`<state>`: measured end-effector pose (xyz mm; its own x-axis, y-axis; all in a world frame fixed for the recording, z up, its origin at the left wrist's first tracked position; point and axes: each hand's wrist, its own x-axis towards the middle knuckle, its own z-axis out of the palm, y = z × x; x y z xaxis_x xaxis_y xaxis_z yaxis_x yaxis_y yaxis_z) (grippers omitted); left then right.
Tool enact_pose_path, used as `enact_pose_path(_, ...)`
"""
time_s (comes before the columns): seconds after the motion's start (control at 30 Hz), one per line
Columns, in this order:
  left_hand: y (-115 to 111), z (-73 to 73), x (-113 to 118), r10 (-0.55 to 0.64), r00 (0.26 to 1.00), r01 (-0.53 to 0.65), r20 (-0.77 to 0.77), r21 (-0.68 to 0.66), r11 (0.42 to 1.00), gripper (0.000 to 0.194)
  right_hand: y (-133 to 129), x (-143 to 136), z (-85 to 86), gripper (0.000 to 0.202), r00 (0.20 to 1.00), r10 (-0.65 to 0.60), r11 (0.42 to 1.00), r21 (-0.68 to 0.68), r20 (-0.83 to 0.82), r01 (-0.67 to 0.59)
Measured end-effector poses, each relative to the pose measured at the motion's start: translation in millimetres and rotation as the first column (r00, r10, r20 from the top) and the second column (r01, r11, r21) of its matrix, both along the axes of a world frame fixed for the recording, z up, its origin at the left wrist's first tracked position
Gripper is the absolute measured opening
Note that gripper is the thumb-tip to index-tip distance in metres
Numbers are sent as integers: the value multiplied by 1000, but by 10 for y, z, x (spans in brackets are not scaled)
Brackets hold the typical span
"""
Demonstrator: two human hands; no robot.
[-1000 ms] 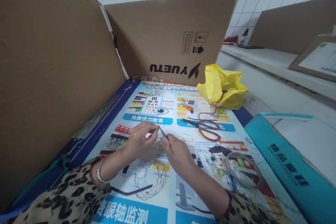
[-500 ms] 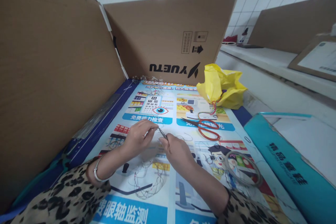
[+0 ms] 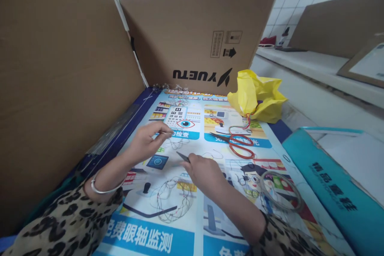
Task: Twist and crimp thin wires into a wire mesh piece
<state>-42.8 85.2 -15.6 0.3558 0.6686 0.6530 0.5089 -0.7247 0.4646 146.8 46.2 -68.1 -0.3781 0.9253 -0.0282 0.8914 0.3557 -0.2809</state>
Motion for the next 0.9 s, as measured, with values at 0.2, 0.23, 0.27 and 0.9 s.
enact_pose_path(0.2, -66, -238, 240, 78, 977, -26, 199, -254, 967, 7, 18, 43, -25, 35, 907, -84, 996, -53, -413, 68)
enact_pose_path(0.23, -74, -277, 276, 91, 967, -19, 237, -289, 957, 7, 15, 41, -38, 35, 891, -99, 995, -59, -442, 82)
enact_pose_path(0.27, -81, -310, 304, 89, 960, -2, 266, -312, 950, 7, 13, 36, -51, 35, 880, -114, 993, -60, -461, 97)
enact_pose_path(0.9, -165, -459, 404, 149, 956, -93, 253, -218, 971, 10, 36, 5, -137, 33, 851, -148, 988, -30, -504, 153)
